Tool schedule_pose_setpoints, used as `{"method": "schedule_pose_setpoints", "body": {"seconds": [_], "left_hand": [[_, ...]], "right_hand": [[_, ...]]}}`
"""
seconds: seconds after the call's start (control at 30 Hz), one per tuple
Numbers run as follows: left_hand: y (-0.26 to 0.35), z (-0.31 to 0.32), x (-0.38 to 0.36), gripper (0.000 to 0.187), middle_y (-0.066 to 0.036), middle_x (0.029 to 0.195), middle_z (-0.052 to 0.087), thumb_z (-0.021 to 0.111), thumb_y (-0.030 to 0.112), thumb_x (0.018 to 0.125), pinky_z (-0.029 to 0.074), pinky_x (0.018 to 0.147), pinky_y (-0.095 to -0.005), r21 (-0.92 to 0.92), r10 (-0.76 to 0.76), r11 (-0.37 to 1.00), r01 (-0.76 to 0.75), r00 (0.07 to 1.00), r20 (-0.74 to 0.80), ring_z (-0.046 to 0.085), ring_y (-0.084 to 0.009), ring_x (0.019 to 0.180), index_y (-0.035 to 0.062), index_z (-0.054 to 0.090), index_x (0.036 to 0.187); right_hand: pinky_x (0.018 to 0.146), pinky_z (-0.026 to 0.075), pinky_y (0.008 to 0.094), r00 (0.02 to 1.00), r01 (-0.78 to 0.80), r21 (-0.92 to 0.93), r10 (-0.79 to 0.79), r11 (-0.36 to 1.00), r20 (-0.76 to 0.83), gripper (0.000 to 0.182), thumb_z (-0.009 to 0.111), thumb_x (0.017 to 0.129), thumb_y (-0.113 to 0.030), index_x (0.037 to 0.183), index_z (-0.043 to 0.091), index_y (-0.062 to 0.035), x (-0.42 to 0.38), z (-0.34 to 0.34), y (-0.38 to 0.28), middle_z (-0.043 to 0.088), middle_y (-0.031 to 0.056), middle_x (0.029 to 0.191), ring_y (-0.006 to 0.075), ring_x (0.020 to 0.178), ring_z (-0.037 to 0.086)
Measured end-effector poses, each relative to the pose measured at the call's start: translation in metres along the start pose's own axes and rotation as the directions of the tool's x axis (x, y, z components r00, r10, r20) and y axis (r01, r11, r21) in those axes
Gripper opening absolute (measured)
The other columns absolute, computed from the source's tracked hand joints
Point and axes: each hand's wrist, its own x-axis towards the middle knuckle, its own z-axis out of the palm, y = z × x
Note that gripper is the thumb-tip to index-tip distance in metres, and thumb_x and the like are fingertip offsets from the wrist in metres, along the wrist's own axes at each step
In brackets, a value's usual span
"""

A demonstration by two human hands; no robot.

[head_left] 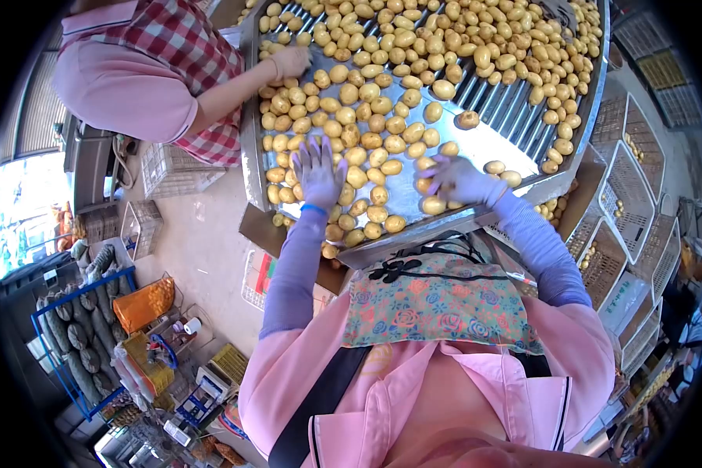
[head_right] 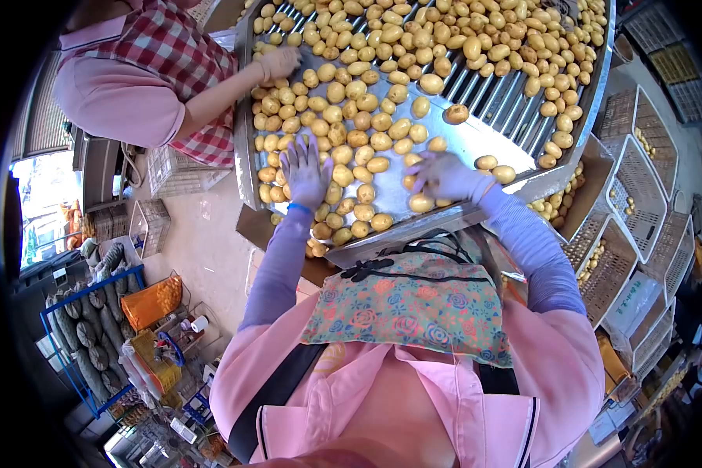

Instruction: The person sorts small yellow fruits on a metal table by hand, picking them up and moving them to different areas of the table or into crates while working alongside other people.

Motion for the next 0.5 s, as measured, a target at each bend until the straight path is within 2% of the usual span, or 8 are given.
{"method": "schedule_pose_setpoints", "body": {"seconds": [0.03, 0.1, 0.17, 0.2, 0.23, 0.4, 0.43, 0.5], "left_hand": [[-0.008, 0.017, 0.012, 0.081, -0.024, 0.161, 0.023, 0.048, 0.058, 0.094, 0.004, 0.121, -0.0578, 0.108, -0.139, 0.985, 0.138, 0.99, 0.005, 0.015, -0.0447, 0.15, 0.0075, 0.031, 0.155], [0.013, 0.041, 0.044, 0.085, -0.023, 0.162, 0.022, 0.036, 0.064, 0.098, 0.004, 0.121, -0.0581, 0.013, -0.292, 0.956, 0.293, 0.956, -0.04, 0.01, -0.0391, 0.153, 0.0036, 0.027, 0.156], [0.061, 0.018, 0.073, 0.086, -0.027, 0.161, 0.023, 0.036, 0.062, 0.099, 0.009, 0.121, -0.0576, 0.07, -0.36, 0.931, 0.359, 0.933, 0.001, 0.014, -0.0367, 0.153, -0.0031, 0.027, 0.154], [0.072, 0.007, 0.079, 0.087, -0.027, 0.157, 0.031, 0.038, 0.064, 0.097, 0.014, 0.12, -0.0574, -0.205, -0.269, 0.917, 0.343, 0.91, 0.316, 0.023, -0.0402, 0.149, -0.0029, 0.03, 0.152], [0.093, 0.037, 0.069, 0.082, -0.025, 0.153, 0.039, 0.038, 0.063, 0.098, 0.018, 0.119, -0.0578, -0.062, -0.164, 0.985, 0.158, 0.981, -0.101, 0.03, -0.043, 0.145, -0.0007, 0.036, 0.15], [0.148, 0.01, 0.005, 0.064, -0.019, 0.148, 0.046, 0.053, 0.048, 0.094, 0.011, 0.121, -0.0594, -0.026, 0.471, 0.881, -0.472, 0.881, -0.032, 0.031, -0.0382, 0.146, 0.005, 0.052, 0.14], [0.144, 0.004, -0.014, 0.064, -0.019, 0.148, 0.046, 0.053, 0.048, 0.094, 0.011, 0.121, -0.0594, -0.029, 0.463, 0.885, -0.464, 0.886, -0.028, 0.031, -0.0382, 0.146, 0.005, 0.052, 0.14], [0.11, -0.01, -0.047, 0.054, -0.015, 0.149, 0.047, 0.051, 0.042, 0.097, 0.011, 0.121, -0.0583, -0.427, 0.417, 0.813, -0.396, 0.908, -0.048, 0.03, -0.0333, 0.148, 0.0151, 0.051, 0.144]], "right_hand": [[0.112, 0.039, 0.0456, 0.994, -0.079, 0.108, 0.07, 0.991, 0.086, 0.032, 0.073, 0.077, -0.025, 0.109, 0.074, -0.0234, 0.001, -0.005, 0.016, 0.066, 0.0016, 0.129, 0.0311, 0.136, 0.049], [0.1, 0.048, 0.0427, 0.766, -0.636, 0.36, 0.616, 0.683, 0.184, 0.026, 0.069, 0.083, -0.025, 0.108, 0.074, -0.0203, 0.019, -0.04, 0.026, 0.071, 0.006, 0.115, 0.0305, 0.121, 0.06], [0.093, 0.051, 0.0442, 0.786, -0.484, 0.371, 0.58, 0.792, -0.213, 0.025, 0.067, 0.085, -0.025, 0.109, 0.073, -0.0191, 0.049, -0.076, 0.027, 0.07, 0.0088, 0.112, 0.0292, 0.109, 0.064], [0.094, 0.05, 0.0435, 0.782, -0.359, 0.163, 0.392, 0.919, -0.485, 0.026, 0.066, 0.086, -0.026, 0.11, 0.072, -0.0189, 0.067, -0.076, 0.044, 0.069, 0.0082, 0.113, 0.0287, 0.108, 0.064], [0.095, 0.049, 0.0429, 0.718, -0.26, -0.086, 0.133, 0.962, -0.683, 0.026, 0.065, 0.086, -0.026, 0.111, 0.072, -0.0187, 0.083, -0.073, 0.058, 0.068, 0.0076, 0.114, 0.0282, 0.107, 0.064], [0.099, 0.046, 0.0434, 0.932, -0.332, -0.346, 0.25, 0.877, -0.26, 0.035, 0.065, 0.084, -0.033, 0.116, 0.07, -0.0214, 0.135, -0.079, 0.023, 0.065, 0.0071, 0.12, 0.0296, 0.111, 0.062], [0.099, 0.045, 0.0457, 0.931, -0.36, -0.431, 0.347, 0.827, -0.112, 0.038, 0.065, 0.082, -0.035, 0.118, 0.069, -0.0229, 0.14, -0.077, 0.01, 0.064, 0.0069, 0.121, 0.0306, 0.112, 0.062], [0.096, 0.047, 0.0469, 0.903, -0.414, -0.394, 0.425, 0.82, -0.065, 0.038, 0.065, 0.082, -0.034, 0.119, 0.069, -0.0231, 0.154, -0.068, 0.002, 0.064, 0.0074, 0.12, 0.0304, 0.113, 0.062]]}}
